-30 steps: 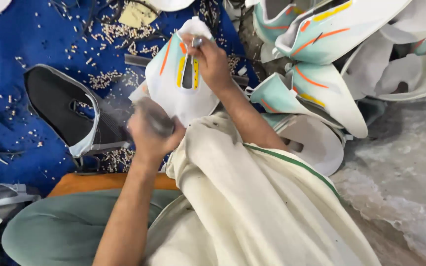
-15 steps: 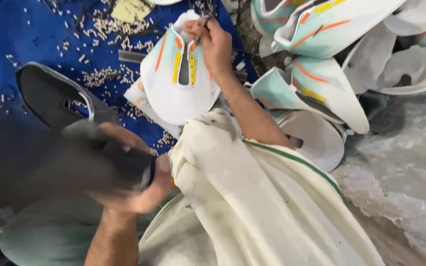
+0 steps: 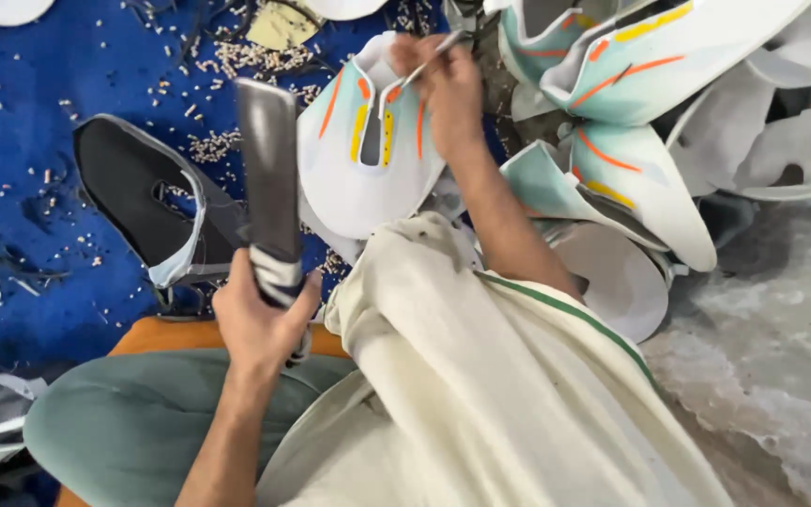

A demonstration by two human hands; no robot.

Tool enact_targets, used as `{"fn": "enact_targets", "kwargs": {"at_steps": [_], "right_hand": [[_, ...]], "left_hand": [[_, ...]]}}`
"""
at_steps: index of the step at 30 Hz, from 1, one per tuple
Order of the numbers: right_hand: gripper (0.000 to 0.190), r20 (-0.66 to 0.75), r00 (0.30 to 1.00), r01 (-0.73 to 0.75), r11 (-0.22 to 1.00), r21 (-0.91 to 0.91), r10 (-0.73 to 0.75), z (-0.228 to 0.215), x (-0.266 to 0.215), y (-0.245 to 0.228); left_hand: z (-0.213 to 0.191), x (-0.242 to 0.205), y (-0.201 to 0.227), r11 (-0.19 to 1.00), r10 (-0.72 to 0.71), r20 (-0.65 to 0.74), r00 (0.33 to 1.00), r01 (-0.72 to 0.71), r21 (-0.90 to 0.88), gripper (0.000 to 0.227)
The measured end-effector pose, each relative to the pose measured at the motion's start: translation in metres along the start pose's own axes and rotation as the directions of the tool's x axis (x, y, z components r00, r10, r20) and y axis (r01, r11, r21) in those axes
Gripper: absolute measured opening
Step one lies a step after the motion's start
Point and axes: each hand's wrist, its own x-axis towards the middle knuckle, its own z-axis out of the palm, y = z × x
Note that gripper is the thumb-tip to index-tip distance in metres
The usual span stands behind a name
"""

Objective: The person manually assembles shoe upper components by punching metal hardware and using a hammer on a workshop floor.

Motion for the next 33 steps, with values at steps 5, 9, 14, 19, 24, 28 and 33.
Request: {"fn": "enact_targets", "kwargs": {"at_steps": [5,9,14,19,24,28,33], "right_hand": [[0.014,0.315,0.891,-0.156,0.872,-0.464,0.327,0.041,-0.040,0.027],[0.008,0.371,0.835,-0.224,0.867,-0.446,0.406,0.043,-0.052,0.035],[0.007,0.467,0.833,0.064,0.787,-0.613,0.296,0.056,-0.065,0.016],[0.024,0.666,0.724,0.457,0.598,-0.658,0.180,0.040,-0.073,0.027],[0.008,0.297,0.875,-0.247,0.881,-0.404,0.382,0.029,-0.055,0.043],[0.012,0.365,0.857,-0.207,0.891,-0.404,0.364,0.038,-0.051,0.030],[0.017,0.216,0.886,-0.317,0.877,-0.363,0.410,0.037,-0.026,0.032]], "left_hand": [[-0.030,-0.027,0.027,0.991,0.095,-0.116,0.989,-0.105,-0.078,0.046],[-0.060,-0.064,0.042,0.877,0.112,-0.095,0.989,-0.143,-0.458,0.055],[-0.043,-0.009,0.045,0.856,0.411,-0.093,0.907,-0.419,-0.304,0.048],[0.035,-0.002,-0.062,0.981,0.015,0.097,0.995,-0.033,0.192,0.046],[-0.008,-0.006,0.000,0.986,0.106,-0.094,0.990,-0.117,-0.118,0.046],[-0.058,-0.022,0.049,0.966,0.199,-0.170,0.965,-0.222,-0.130,0.048],[-0.082,-0.029,0.041,0.646,0.498,-0.157,0.853,-0.485,-0.590,0.062]]}}
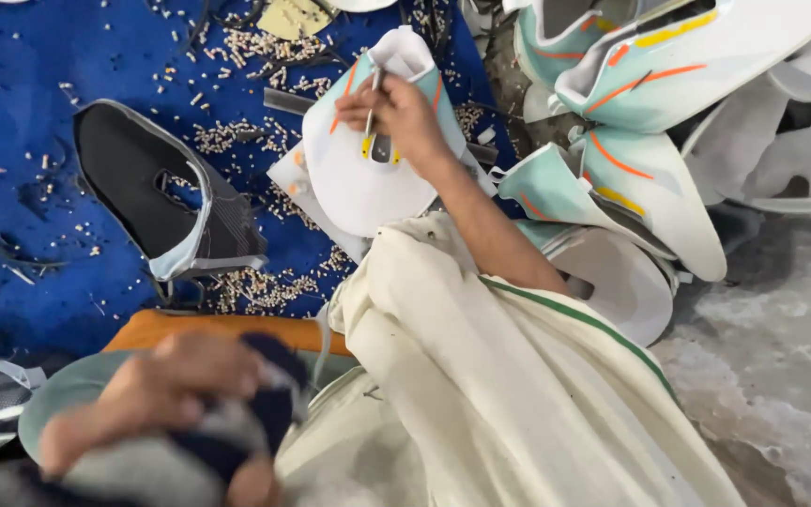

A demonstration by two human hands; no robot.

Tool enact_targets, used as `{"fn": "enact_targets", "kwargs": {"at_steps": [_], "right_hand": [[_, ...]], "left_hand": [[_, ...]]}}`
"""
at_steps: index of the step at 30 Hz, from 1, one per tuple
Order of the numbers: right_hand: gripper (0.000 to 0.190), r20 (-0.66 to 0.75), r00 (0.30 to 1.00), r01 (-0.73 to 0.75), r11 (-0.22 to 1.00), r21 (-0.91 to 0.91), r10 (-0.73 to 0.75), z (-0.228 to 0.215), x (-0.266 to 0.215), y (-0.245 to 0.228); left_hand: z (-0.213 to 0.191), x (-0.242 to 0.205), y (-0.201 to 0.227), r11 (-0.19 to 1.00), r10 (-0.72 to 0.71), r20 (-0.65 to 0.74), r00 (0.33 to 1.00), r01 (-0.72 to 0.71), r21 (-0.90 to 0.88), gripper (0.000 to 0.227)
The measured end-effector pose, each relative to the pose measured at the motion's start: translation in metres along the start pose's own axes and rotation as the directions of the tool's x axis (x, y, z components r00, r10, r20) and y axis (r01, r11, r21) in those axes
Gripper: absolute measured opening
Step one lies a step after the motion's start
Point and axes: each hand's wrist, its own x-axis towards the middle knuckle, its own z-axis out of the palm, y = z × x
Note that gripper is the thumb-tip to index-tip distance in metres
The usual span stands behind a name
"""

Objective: The person manually assembles shoe upper components by punching metal hardware and using a hammer on a workshop floor.

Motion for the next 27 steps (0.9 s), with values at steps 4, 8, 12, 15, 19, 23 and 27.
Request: {"fn": "enact_targets", "kwargs": {"at_steps": [4,8,12,15,19,23,27], "right_hand": [[0.011,0.045,0.999,0.013,0.994,-0.106,-0.008,0.003,-0.014,0.012],[0.007,0.103,0.962,0.272,0.889,-0.368,-0.251,0.018,-0.026,-0.004],[0.006,0.440,0.821,0.519,0.155,-0.841,-0.364,-0.004,-0.029,0.025],[0.015,0.016,0.974,0.229,0.971,-0.072,-0.228,-0.003,-0.006,0.029],[0.019,-0.065,0.988,0.149,0.974,0.169,-0.139,-0.006,0.000,0.019],[0.018,-0.070,0.993,0.092,0.991,-0.095,-0.099,0.001,0.005,-0.005],[0.018,0.011,0.920,0.372,0.863,-0.343,-0.392,0.001,-0.010,0.013]], "left_hand": [[-0.069,0.019,-0.015,0.984,-0.062,0.637,0.768,0.152,-0.087,0.019],[-0.009,-0.007,-0.107,0.979,-0.153,0.373,0.915,0.091,0.181,0.038],[0.030,-0.034,-0.156,0.743,-0.396,-0.101,0.913,0.383,0.548,0.046],[0.034,-0.024,-0.133,0.677,-0.424,-0.171,0.889,0.437,0.593,0.044],[0.035,0.011,-0.053,0.806,-0.232,-0.191,0.954,0.298,0.512,0.047],[0.048,0.043,-0.020,0.968,-0.069,-0.181,0.981,0.110,0.225,0.048],[0.046,0.025,-0.106,0.911,-0.142,-0.086,0.986,0.164,0.378,0.051]]}}
